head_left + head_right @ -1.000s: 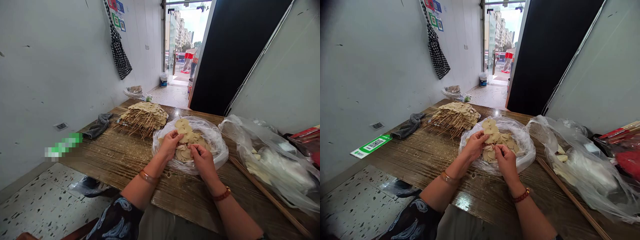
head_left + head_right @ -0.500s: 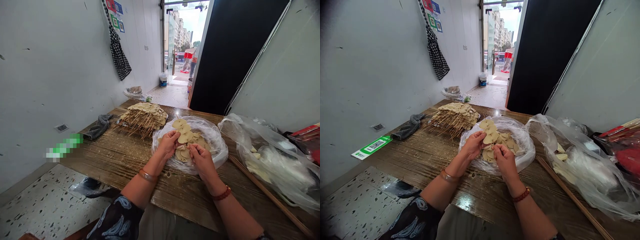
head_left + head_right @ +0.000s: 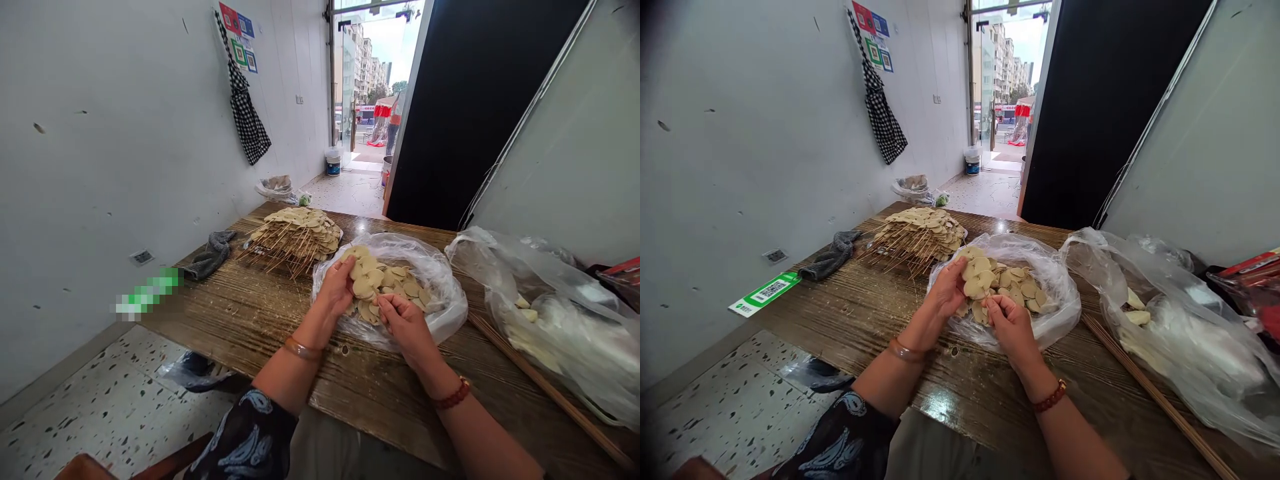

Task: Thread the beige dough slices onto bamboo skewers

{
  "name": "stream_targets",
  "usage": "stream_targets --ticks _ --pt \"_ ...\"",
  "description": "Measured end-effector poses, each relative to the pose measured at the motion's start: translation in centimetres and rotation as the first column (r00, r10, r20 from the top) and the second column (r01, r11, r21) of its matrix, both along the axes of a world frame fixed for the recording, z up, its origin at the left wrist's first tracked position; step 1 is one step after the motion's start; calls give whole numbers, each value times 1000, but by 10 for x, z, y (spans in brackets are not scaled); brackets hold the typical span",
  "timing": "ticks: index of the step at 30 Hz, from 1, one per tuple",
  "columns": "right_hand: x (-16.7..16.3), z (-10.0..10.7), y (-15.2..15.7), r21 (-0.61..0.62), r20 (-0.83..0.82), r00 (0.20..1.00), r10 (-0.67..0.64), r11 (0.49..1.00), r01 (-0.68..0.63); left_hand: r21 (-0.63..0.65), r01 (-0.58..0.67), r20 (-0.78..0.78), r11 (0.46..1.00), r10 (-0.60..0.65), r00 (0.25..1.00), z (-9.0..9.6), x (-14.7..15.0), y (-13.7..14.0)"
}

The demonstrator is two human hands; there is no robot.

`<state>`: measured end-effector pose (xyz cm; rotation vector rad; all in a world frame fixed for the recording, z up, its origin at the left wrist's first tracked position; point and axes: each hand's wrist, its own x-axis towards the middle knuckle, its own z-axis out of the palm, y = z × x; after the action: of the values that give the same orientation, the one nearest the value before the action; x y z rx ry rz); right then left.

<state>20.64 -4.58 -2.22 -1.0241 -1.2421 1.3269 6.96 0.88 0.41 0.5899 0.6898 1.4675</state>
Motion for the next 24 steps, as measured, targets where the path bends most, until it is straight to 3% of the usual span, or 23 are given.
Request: stream_targets --ticks 11,20,24 --pt "-2 0 -1 -16 -12 1000 -17 1000 16 6 -33 -61 999 34 998 -4 7 0" --pt "-1 0 0 -46 -44 999 -21 999 19 21 15 -63 1000 -13 998 -4 10 -2" --pt "2 -1 3 -25 -48 998 -47 999 46 36 107 -63 994 -105 992 -3 8 -4"
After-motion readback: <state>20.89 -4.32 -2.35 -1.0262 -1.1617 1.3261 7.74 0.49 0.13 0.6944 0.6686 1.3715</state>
